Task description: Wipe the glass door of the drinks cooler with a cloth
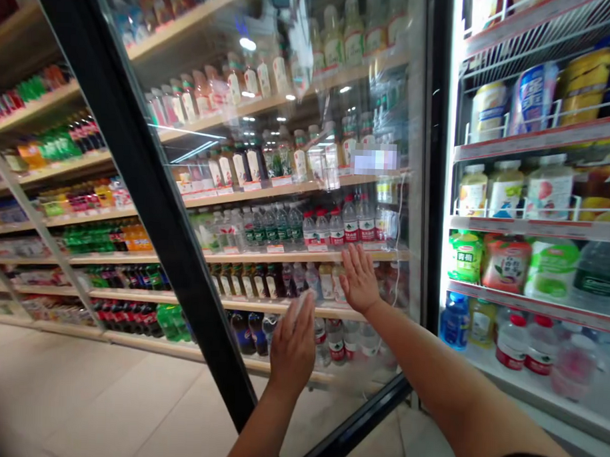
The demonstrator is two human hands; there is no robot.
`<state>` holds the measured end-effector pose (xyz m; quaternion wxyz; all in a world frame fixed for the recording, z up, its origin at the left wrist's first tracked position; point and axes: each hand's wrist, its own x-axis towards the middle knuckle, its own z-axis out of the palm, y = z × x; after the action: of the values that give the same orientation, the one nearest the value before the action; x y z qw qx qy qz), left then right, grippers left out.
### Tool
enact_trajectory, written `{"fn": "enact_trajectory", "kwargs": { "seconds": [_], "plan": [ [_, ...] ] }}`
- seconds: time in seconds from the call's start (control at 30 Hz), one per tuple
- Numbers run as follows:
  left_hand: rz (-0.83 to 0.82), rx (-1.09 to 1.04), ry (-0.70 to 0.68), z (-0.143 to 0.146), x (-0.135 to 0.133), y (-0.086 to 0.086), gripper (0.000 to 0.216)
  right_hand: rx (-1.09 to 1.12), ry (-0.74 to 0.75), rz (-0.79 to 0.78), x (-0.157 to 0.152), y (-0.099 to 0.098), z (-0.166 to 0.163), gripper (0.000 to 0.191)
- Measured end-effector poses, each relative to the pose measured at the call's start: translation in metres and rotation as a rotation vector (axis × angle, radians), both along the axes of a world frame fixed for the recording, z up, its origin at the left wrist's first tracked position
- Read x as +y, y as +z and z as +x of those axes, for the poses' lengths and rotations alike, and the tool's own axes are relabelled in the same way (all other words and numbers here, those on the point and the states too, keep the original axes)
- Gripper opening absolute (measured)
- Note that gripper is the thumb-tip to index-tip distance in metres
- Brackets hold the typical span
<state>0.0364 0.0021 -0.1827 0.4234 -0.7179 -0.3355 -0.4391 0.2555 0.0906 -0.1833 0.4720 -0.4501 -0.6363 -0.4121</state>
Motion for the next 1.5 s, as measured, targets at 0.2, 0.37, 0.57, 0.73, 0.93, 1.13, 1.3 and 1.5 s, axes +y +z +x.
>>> {"fn": "enact_trajectory", "kwargs": {
  "seconds": [0.2, 0.37, 0.57, 0.73, 0.93, 1.13, 1.3, 1.5],
  "plan": [
    [0.099, -0.232, -0.006, -0.018, 0.011, 0.05, 0.063, 0.025, 0.006, -0.014, 0.002, -0.003, 0.002, 0.065],
    [0.055, 0.062, -0.046, 0.0, 0.011, -0.001, 0.048, 0.026, 0.016, -0.044, 0.001, -0.004, 0.003, 0.066],
    [0.053, -0.186, 0.003, -0.014, 0.007, 0.038, 0.059, 0.016, 0.003, -0.012, 0.001, -0.002, 0.002, 0.065],
    [0.053, -0.102, 0.024, -0.005, 0.01, 0.031, 0.058, 0.036, 0.033, -0.032, 0.002, -0.003, 0.003, 0.064],
    [-0.051, 0.118, -0.061, 0.004, 0.006, 0.004, 0.051, 0.047, 0.032, -0.034, 0.004, -0.003, 0.002, 0.064],
    [0.112, -0.183, 0.029, -0.012, 0.011, 0.033, 0.06, 0.051, 0.027, -0.005, 0.001, -0.002, 0.001, 0.063],
    [-0.069, 0.079, -0.048, 0.004, 0.002, -0.023, 0.055, 0.045, 0.032, -0.017, 0.0, -0.001, 0.001, 0.063],
    [0.087, -0.241, 0.04, -0.015, 0.01, 0.028, 0.058, 0.035, 0.006, -0.007, 0.001, -0.001, 0.002, 0.063]
  ]
}}
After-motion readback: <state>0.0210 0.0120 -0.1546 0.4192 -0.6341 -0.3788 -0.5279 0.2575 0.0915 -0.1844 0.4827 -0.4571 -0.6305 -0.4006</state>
